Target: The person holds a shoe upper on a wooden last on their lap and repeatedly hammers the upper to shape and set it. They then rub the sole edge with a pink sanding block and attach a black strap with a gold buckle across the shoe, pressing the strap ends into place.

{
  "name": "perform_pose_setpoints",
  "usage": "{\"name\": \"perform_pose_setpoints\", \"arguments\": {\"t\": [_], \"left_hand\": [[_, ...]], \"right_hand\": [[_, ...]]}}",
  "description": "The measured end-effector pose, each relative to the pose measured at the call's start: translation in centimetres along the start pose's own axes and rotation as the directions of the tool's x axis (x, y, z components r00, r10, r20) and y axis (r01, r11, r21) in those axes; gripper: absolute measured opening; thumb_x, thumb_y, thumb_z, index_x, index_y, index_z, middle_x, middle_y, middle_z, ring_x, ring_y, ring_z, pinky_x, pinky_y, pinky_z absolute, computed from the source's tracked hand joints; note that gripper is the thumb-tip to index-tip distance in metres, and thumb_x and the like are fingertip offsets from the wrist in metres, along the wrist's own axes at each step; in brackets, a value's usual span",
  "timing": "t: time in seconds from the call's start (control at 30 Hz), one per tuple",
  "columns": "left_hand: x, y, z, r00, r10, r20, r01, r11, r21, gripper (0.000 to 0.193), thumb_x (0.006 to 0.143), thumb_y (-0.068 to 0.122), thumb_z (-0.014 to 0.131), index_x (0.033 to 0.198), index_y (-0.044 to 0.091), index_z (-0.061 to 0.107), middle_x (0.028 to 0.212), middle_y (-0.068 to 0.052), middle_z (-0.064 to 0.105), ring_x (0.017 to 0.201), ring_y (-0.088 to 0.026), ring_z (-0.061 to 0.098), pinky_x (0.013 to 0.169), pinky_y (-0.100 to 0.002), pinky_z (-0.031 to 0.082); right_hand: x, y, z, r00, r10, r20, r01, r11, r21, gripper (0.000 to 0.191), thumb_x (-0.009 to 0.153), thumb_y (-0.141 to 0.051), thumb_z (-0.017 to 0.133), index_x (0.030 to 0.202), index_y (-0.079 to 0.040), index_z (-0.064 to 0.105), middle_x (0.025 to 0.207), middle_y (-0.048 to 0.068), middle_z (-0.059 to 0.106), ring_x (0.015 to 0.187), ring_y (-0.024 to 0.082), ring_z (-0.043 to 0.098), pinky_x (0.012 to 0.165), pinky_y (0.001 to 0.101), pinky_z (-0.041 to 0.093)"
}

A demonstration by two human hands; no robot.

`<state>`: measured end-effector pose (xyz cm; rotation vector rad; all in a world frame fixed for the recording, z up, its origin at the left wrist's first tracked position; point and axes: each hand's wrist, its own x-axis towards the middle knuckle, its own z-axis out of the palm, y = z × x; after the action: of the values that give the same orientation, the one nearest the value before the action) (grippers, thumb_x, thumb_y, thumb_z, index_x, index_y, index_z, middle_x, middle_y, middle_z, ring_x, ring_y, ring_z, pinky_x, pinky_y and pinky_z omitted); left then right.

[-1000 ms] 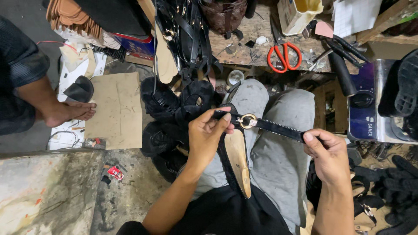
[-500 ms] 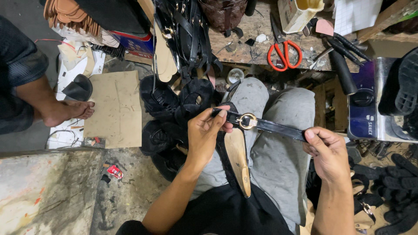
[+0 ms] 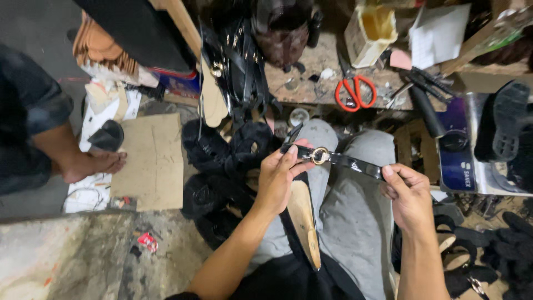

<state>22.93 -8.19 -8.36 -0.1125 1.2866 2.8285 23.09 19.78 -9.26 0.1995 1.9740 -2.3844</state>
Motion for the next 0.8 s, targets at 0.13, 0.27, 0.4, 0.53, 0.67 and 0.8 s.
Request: {"name": "perform_pose_setpoints", "arguments": {"t": [0.13,0.27,0.4,0.53,0.67,0.8], "left_hand": [[5.7,-1.1,0.3,0.996,0.012,0.085,0.0,0.991,-0.134,0.043,0.111,0.025,0.05,0.138,-0.009,0.052,0.12,-0.022,0.069,0.107,-0.033,0.069,0.097,-0.049,0.056],[11.5,-1.9,1.5,0.996,-0.003,0.091,0.021,0.979,-0.204,0.047,0.108,0.029,0.048,0.143,-0.003,0.046,0.125,-0.02,0.067,0.115,-0.033,0.067,0.104,-0.049,0.055],[13.4,-3.8,2.0,0.996,0.013,0.086,0.008,0.972,-0.234,0.048,0.108,0.03,0.049,0.145,0.0,0.046,0.124,-0.02,0.067,0.116,-0.033,0.067,0.105,-0.048,0.054],[13.1,-5.3,0.5,0.998,0.032,0.053,-0.02,0.978,-0.205,0.046,0.109,0.029,0.052,0.145,0.0,0.051,0.123,-0.019,0.068,0.113,-0.03,0.068,0.102,-0.045,0.053],[13.1,-5.3,-0.4,0.999,0.039,0.011,-0.036,0.971,-0.235,0.042,0.114,0.029,0.055,0.143,-0.001,0.052,0.107,-0.016,0.065,0.103,-0.031,0.069,0.097,-0.046,0.055],[12.5,-4.9,-0.2,1.0,0.029,0.0,-0.029,0.974,-0.225,0.047,0.108,0.029,0.054,0.144,-0.001,0.051,0.106,-0.014,0.068,0.104,-0.028,0.071,0.1,-0.046,0.058]], "right_hand": [[2.0,-2.1,2.4,0.731,-0.674,0.107,0.424,0.325,-0.845,0.033,0.094,-0.011,0.076,0.125,-0.001,0.07,0.107,0.013,0.062,0.101,0.028,0.054,0.091,0.0372,0.045],[3.4,-4.2,5.8,0.62,-0.779,0.09,0.458,0.267,-0.848,0.058,0.089,-0.01,0.075,0.143,-0.004,0.054,0.116,0.019,0.059,0.107,0.032,0.057,0.095,0.0414,0.047],[5.0,-3.1,9.9,0.839,-0.528,0.132,0.485,0.617,-0.62,0.069,0.094,-0.006,0.067,0.157,-0.01,0.04,0.105,0.011,0.062,0.086,0.024,0.064,0.079,0.0364,0.055],[5.8,0.2,12.5,0.826,-0.454,0.334,0.48,0.257,-0.839,0.073,0.087,-0.004,0.064,0.156,-0.014,0.041,0.099,0.016,0.056,0.08,0.037,0.062,0.061,0.0463,0.052],[5.8,2.5,12.9,0.837,-0.424,0.347,0.467,0.221,-0.856,0.072,0.087,-0.006,0.062,0.155,-0.019,0.04,0.096,0.013,0.056,0.076,0.036,0.064,0.055,0.0476,0.05],[6.0,3.1,13.5,0.812,-0.453,0.368,0.481,0.16,-0.862,0.072,0.086,-0.006,0.063,0.152,-0.025,0.042,0.096,0.011,0.057,0.077,0.033,0.065,0.057,0.0447,0.052]]}}
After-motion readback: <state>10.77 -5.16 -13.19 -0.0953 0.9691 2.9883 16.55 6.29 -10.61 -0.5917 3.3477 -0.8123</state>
